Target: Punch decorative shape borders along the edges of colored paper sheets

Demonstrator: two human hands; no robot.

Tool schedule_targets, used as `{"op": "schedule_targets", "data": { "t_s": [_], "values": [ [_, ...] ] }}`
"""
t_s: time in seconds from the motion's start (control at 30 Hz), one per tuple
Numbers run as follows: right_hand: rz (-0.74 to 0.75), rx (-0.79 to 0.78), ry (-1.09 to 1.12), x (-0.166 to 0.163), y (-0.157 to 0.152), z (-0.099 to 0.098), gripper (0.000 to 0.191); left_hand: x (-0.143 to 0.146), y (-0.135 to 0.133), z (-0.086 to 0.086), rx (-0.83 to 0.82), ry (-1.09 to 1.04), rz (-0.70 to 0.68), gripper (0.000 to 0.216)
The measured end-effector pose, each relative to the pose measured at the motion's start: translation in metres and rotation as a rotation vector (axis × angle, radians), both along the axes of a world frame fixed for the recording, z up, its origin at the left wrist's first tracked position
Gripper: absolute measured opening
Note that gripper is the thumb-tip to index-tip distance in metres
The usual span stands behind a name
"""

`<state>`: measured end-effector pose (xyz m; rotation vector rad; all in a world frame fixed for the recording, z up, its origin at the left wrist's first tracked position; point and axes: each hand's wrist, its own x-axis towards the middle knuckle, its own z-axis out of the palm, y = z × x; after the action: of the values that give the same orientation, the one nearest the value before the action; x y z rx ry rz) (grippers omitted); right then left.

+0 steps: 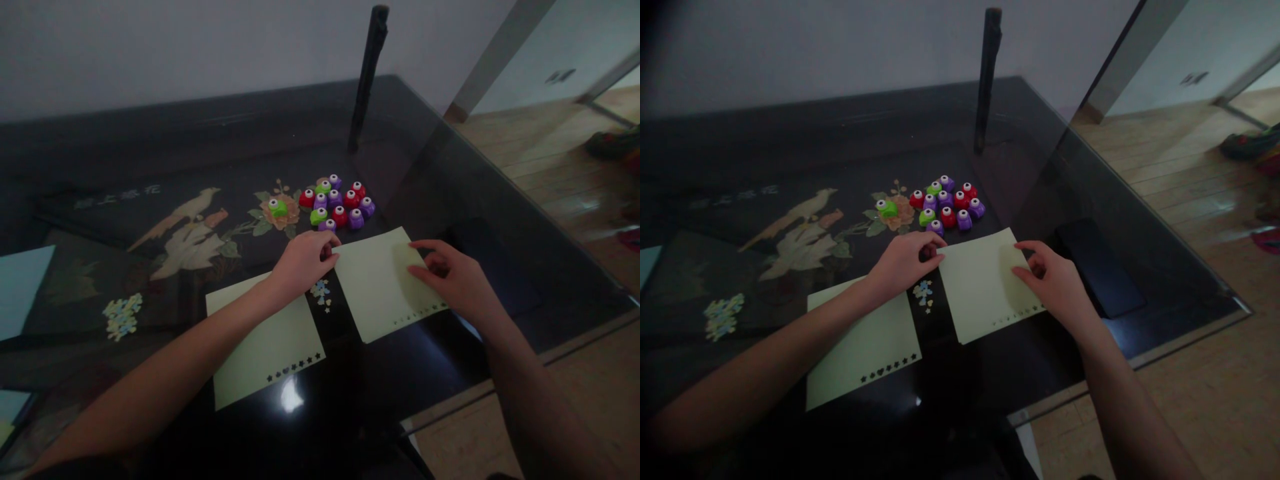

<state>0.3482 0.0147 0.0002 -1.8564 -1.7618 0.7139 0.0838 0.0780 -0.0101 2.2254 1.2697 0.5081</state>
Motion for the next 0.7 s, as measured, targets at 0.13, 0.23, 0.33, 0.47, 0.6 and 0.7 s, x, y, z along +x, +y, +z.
{"op": "schedule_targets", "data": {
  "t_s": [0.13, 0.23, 0.33, 0.47, 0.6, 0.7],
  "values": [
    [0.001, 0.003, -0.030, 0.0005, 0.0000, -0.0038, 0.038, -0.0005, 0.0005, -0.0013, 0.007, -0.005, -0.014, 0.014],
    [0.006, 0.012, -0.058, 0.0005, 0.0000, -0.0065, 0.037, -0.0008, 0.0009, -0.0028, 0.021, -0.002, -0.031, 0.013],
    [0.032, 0.048, -0.126, -0.0001, 0.0000, -0.0065, 0.034, -0.0011, 0.0011, -0.0042, 0.033, -0.012, -0.038, 0.013],
    [0.049, 0.161, -0.258, 0.0000, -0.0005, -0.0054, 0.033, -0.0015, 0.0004, -0.0049, 0.078, -0.041, -0.044, 0.017],
    [0.096, 0.171, -0.241, 0.0030, -0.0005, -0.0072, 0.027, -0.0016, -0.0004, -0.0045, 0.094, -0.038, -0.061, 0.013],
    [0.145, 0.161, -0.181, 0.0056, 0.0009, -0.0101, 0.022, -0.0011, -0.0008, -0.0051, 0.118, -0.017, -0.066, 0.013]
  ]
}}
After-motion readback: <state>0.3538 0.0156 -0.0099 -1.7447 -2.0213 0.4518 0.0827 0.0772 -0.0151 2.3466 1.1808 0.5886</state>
